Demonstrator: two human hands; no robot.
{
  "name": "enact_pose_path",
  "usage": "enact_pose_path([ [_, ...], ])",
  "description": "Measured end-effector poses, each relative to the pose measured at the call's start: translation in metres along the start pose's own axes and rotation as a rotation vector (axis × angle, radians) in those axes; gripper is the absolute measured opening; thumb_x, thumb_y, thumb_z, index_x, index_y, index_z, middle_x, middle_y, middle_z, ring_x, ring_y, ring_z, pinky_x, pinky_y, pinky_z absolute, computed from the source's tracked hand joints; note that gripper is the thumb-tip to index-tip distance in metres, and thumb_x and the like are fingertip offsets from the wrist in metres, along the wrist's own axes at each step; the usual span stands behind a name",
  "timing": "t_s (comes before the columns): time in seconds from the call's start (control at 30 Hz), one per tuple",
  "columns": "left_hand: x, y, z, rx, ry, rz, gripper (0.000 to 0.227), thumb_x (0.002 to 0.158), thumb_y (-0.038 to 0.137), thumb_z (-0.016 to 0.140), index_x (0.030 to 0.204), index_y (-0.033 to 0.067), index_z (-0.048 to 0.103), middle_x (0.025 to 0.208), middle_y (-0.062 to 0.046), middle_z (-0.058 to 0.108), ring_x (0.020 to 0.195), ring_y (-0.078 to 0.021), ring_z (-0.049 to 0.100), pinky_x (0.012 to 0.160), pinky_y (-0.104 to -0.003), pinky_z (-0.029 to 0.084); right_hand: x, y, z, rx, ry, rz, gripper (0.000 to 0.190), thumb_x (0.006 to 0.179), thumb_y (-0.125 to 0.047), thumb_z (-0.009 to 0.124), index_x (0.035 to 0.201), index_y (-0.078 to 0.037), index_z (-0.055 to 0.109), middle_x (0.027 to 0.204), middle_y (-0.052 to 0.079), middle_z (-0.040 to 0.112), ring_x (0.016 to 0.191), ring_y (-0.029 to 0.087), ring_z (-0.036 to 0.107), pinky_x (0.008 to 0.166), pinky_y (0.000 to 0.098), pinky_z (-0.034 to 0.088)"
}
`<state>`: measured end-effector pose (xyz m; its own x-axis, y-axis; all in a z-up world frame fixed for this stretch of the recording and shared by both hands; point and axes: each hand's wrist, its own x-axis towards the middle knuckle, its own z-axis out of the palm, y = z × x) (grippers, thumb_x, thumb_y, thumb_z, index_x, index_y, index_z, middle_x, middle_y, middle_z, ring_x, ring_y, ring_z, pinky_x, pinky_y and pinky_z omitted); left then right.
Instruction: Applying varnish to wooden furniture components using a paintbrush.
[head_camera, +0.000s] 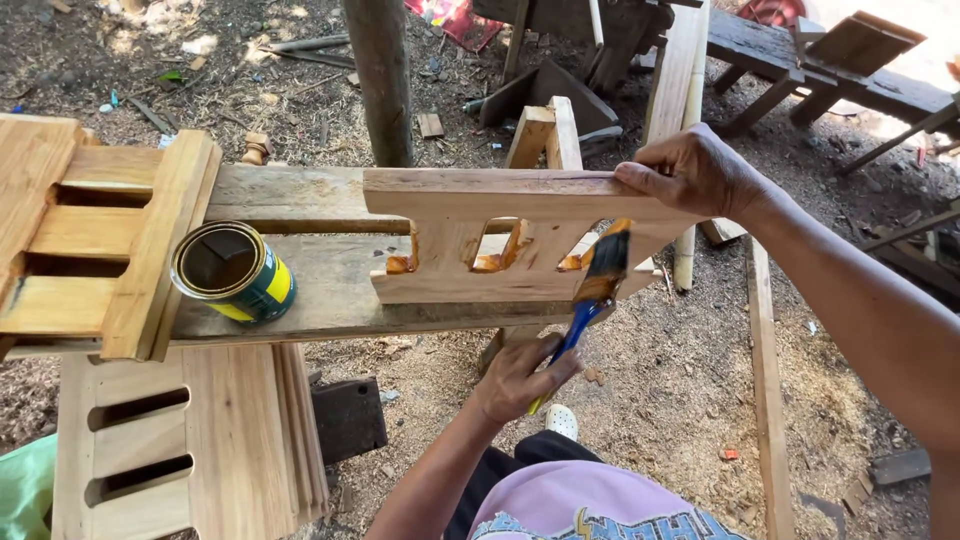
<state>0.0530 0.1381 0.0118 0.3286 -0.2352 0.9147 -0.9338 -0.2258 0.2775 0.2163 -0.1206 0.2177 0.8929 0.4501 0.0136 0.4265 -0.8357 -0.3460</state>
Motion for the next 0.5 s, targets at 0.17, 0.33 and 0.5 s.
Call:
enact_pose_path([
  [0.17, -0.009, 0.01, -0.008, -0.091, -0.046, -0.107, 0.047, 0.09, 0.01, 0.086, 0.129, 0.0117, 0.059, 0.111, -0.016, 0.069, 0.087, -0.0252, 0.073, 0.065, -0.035, 0.059, -0.001, -0.006, 0.0, 0.002, 0.0, -0.024, 0.033, 0.101, -0.037, 0.063, 0.097, -0.01, 0.082, 0.063, 0.004, 0.07, 0.048, 0.009, 0.056, 0.046, 0.0299, 0.047],
  [0.33, -0.003, 0.007, 0.012, -0.045, 0.126, -0.191, 0.048, 0.093, 0.005, 0.086, 0.131, 0.0119, 0.057, 0.114, -0.015, 0.07, 0.086, -0.0219, 0.072, 0.063, -0.033, 0.057, -0.004, -0.011, 0.0, -0.017, -0.012, 0.019, 0.034, 0.102, -0.039, 0.063, 0.096, -0.011, 0.083, 0.058, 0.005, 0.067, 0.048, 0.01, 0.052, 0.047, 0.0319, 0.045],
  [0.5, -0.022, 0.014, 0.02, -0.012, 0.093, -0.127, 0.053, 0.09, 0.009, 0.087, 0.133, 0.0118, 0.055, 0.111, -0.016, 0.068, 0.085, -0.0227, 0.071, 0.064, -0.034, 0.059, -0.003, -0.011, -0.002, -0.012, -0.002, -0.001, 0.034, 0.102, -0.039, 0.063, 0.1, -0.012, 0.082, 0.058, 0.005, 0.067, 0.049, 0.01, 0.051, 0.047, 0.032, 0.044],
])
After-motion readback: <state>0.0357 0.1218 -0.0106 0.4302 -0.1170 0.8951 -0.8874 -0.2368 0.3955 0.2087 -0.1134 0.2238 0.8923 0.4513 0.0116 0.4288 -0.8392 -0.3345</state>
